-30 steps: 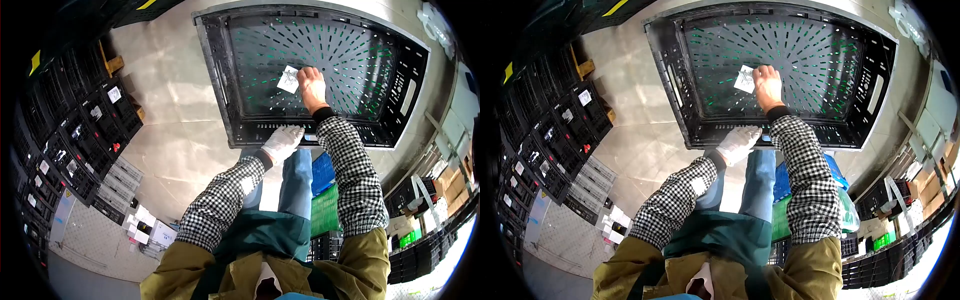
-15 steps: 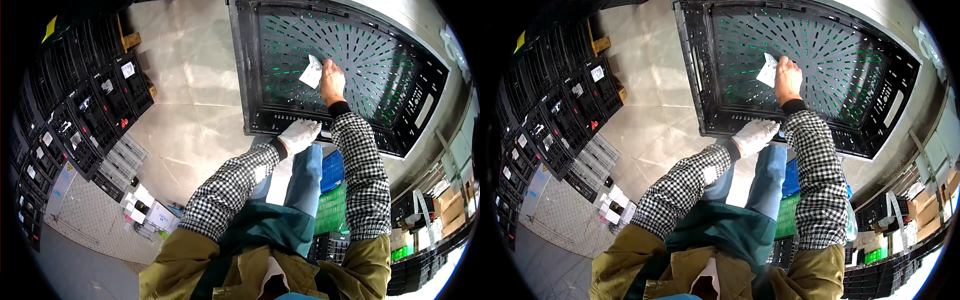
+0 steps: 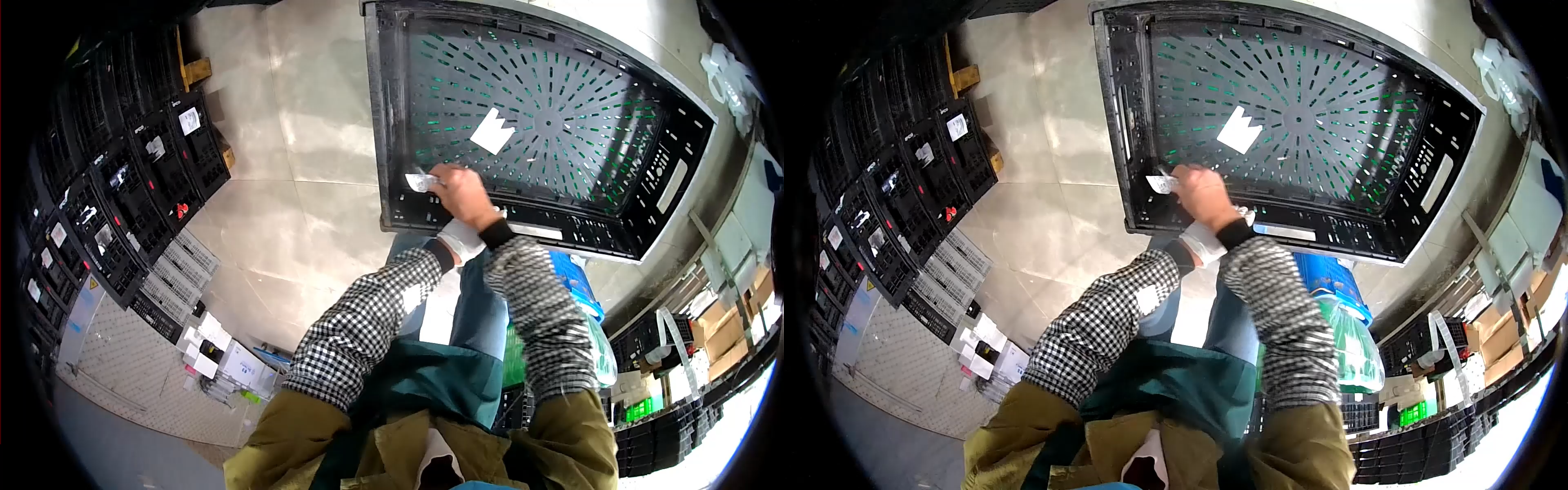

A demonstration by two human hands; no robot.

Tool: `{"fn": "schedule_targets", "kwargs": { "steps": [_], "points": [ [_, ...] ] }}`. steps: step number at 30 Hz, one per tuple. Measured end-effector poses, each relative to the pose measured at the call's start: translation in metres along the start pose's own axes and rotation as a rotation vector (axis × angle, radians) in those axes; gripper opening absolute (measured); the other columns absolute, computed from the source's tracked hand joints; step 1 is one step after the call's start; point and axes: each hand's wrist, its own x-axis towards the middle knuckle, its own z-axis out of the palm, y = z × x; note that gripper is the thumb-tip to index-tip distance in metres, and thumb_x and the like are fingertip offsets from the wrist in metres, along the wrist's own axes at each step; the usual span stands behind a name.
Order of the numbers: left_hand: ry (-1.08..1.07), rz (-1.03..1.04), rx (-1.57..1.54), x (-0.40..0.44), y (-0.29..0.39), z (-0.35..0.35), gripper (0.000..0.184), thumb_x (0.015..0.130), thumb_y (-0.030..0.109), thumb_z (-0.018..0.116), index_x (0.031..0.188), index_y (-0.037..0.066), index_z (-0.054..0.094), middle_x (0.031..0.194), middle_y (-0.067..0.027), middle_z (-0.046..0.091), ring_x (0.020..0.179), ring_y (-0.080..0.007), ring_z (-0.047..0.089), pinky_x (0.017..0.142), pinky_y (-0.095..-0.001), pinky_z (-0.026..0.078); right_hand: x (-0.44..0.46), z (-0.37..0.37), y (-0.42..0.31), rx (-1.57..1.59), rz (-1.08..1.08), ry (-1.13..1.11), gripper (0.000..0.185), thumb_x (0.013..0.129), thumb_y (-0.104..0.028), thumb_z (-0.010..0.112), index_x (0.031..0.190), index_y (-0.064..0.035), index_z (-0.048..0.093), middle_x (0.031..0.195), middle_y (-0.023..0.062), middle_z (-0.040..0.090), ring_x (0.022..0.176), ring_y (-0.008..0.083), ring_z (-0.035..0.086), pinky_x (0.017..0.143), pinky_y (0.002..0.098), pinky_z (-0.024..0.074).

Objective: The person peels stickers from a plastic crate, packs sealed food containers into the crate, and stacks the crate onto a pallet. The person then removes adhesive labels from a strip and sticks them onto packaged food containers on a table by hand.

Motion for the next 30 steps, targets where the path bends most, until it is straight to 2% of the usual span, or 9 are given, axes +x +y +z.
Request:
{"fn": "schedule_targets", "kwargs": {
  "steps": [1,2,6,15,19,21,25,29,30],
  "points": [
    [0.206,0.041,-0.027,-0.005,-0.001,0.016,0.042,0.094,0.024,0.04,0.131,0.007,0.044,0.13,-0.0137,0.05,0.122,-0.0248,0.047,0.1,-0.0331,0.038,-0.002,-0.02,-0.001,0.098,-0.083,0.092,0.02,0.073,-0.014,0.064,0.092,-0.0057,0.065,0.091,0.0171,0.065,0.081,0.0332,0.063,0.072,0.042,0.05],
    [-0.417,-0.046,0.016,0.008,0.014,-0.043,0.041,0.093,0.022,0.042,0.13,0.006,0.044,0.129,-0.0162,0.049,0.119,-0.0253,0.05,0.099,-0.0349,0.039,-0.001,-0.054,-0.01,0.069,0.003,0.054,0.02,0.074,-0.015,0.065,0.091,-0.0054,0.063,0.091,0.0166,0.064,0.082,0.0338,0.062,0.072,0.0421,0.0489],
    [0.114,-0.027,0.072,-0.007,0.022,-0.053,0.08,0.086,0.058,0.046,0.138,-0.001,0.033,0.139,-0.0202,0.039,0.131,-0.0318,0.034,0.11,-0.0479,0.021,-0.04,-0.151,0.022,-0.411,0.01,0.195,0.015,0.073,-0.011,0.065,0.084,-0.0064,0.056,0.079,0.0131,0.057,0.077,0.0354,0.056,0.068,0.046,0.0435],
    [0.599,0.208,0.276,0.005,0.046,-0.196,0.066,0.075,0.038,0.068,0.131,0.009,0.046,0.128,-0.0141,0.048,0.121,-0.033,0.042,0.103,-0.044,0.034,-0.195,-0.31,0.161,-1.155,0.084,-0.258,0.013,0.079,-0.011,0.049,0.091,-0.0074,0.051,0.086,0.0103,0.051,0.09,0.0265,0.05,0.089,0.0385,0.0378],
    [0.449,-0.275,-0.134,0.001,-0.126,-0.147,0.049,0.079,0.008,0.054,0.128,0.005,0.049,0.139,-0.0109,0.04,0.131,-0.0291,0.035,0.109,-0.0397,0.028,-0.203,-0.313,0.167,-1.149,0.093,-0.288,0.013,0.081,-0.009,0.046,0.092,-0.0049,0.051,0.092,0.0131,0.053,0.097,0.028,0.051,0.094,0.0395,0.0367],
    [0.257,-0.162,0.798,-0.015,-0.101,-0.157,0.048,0.085,0.008,0.044,0.133,0.004,0.043,0.145,-0.013,0.034,0.136,-0.0286,0.029,0.113,-0.042,0.022,-0.199,-0.312,0.16,-1.126,0.044,-0.215,0.011,0.08,-0.009,0.048,0.09,-0.005,0.051,0.086,0.0114,0.052,0.093,0.0273,0.051,0.092,0.0385,0.0374],
    [0.34,-0.055,0.713,-0.025,-0.066,-0.171,0.052,0.084,0.014,0.048,0.133,0.001,0.039,0.136,-0.0151,0.044,0.128,-0.0303,0.039,0.109,-0.0443,0.028,-0.198,-0.307,0.163,-1.093,0.073,-0.171,0.009,0.078,-0.008,0.054,0.087,-0.0063,0.051,0.085,0.0097,0.051,0.091,0.0265,0.051,0.09,0.0391,0.0379],
    [0.347,-0.061,0.552,-0.04,0.023,-0.135,0.056,0.084,0.023,0.053,0.134,0.001,0.041,0.133,-0.015,0.047,0.125,-0.0297,0.042,0.107,-0.0445,0.029,-0.196,-0.248,0.142,-0.651,0.254,0.282,0.021,0.08,-0.015,0.064,0.095,-0.0043,0.055,0.087,0.0126,0.059,0.079,0.0328,0.057,0.073,0.0441,0.045],
    [0.347,-0.064,0.473,-0.044,0.044,-0.116,0.055,0.085,0.024,0.052,0.134,0.002,0.041,0.132,-0.0147,0.048,0.124,-0.0287,0.043,0.107,-0.0445,0.03,-0.19,-0.226,0.103,-0.114,0.685,0.337,0.032,0.078,-0.015,0.068,0.105,-0.006,0.054,0.092,0.0142,0.062,0.081,0.034,0.059,0.07,0.0436,0.0476]
  ]
}}
